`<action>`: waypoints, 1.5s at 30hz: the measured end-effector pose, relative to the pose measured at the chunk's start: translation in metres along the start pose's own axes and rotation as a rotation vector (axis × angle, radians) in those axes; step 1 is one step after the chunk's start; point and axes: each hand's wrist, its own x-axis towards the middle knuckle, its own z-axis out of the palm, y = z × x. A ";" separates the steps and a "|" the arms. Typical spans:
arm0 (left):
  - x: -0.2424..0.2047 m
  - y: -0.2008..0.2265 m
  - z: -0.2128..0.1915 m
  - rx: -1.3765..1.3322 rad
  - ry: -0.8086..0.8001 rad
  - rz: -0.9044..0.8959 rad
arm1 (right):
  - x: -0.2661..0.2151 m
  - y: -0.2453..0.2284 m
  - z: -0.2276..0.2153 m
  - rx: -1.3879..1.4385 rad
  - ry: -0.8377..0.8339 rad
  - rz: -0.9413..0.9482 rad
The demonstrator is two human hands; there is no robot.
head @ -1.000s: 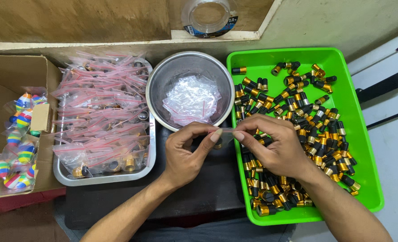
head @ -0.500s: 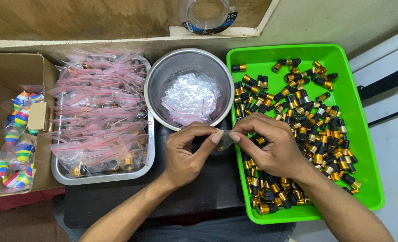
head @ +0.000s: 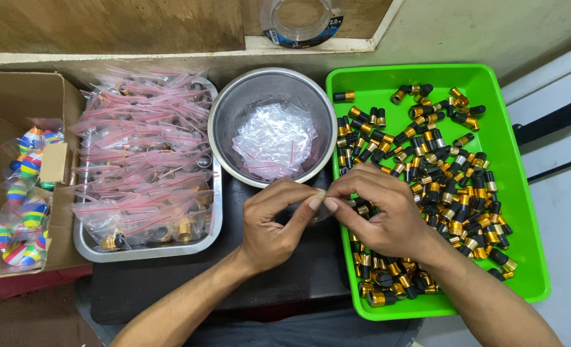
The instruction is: The person is packing small gold-and-black components into small plastic bags, sealing them, and placing the filled bags onto a tray.
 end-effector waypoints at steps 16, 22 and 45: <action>0.007 -0.001 -0.008 -0.009 0.029 -0.025 | -0.002 0.006 -0.010 0.018 -0.013 0.055; 0.010 -0.008 -0.009 -0.009 -0.030 0.025 | -0.003 0.011 -0.008 0.004 -0.007 -0.007; 0.007 0.094 -0.153 0.454 -0.176 -0.005 | -0.022 0.017 -0.010 -0.265 -0.081 0.001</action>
